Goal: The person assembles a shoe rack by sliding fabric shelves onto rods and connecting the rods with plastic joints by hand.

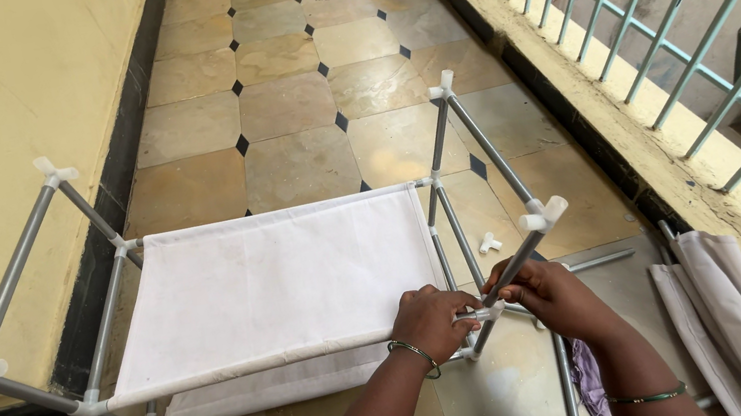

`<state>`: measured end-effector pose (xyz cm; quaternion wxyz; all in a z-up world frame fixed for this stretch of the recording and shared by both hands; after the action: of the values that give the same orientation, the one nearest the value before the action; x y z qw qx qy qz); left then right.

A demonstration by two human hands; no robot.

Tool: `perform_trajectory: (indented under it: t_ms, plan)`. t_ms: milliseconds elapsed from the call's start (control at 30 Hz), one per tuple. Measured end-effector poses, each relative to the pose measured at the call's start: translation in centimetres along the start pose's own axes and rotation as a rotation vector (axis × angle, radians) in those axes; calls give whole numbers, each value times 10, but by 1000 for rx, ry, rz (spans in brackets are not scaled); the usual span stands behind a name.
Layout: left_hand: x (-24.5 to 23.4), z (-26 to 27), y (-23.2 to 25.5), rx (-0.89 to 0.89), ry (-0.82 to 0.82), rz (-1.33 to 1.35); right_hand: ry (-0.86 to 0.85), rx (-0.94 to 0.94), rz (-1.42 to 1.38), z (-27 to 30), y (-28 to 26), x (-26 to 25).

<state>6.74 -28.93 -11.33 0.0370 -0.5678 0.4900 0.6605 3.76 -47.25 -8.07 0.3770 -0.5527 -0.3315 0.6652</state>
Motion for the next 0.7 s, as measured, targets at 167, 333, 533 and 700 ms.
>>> perform_trajectory:
  t_ms: [167,333,533,700]
  plan:
    - [4,-5,-5,-37,7,30,44,27,34,-2,4,-8]
    - [1,-6,-4,-35,8,26,84,-16,117,4,-16,-6]
    - [-2,-6,-3,-38,-2,21,128,86,247,13,-42,-4]
    - [-2,-8,-4,-26,-1,29,97,113,318,9,-39,-6]
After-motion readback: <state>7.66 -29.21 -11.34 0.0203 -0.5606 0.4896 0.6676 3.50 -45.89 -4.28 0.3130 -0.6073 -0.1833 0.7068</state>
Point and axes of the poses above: each hand's wrist, its own z-axis away from the middle knuckle, its own x-axis out of the palm, y = z × x, the point moved 5 cm from there along -z, towards the middle knuckle, and after that the axes turned 11 degrees about x, right-handed, at the moved point
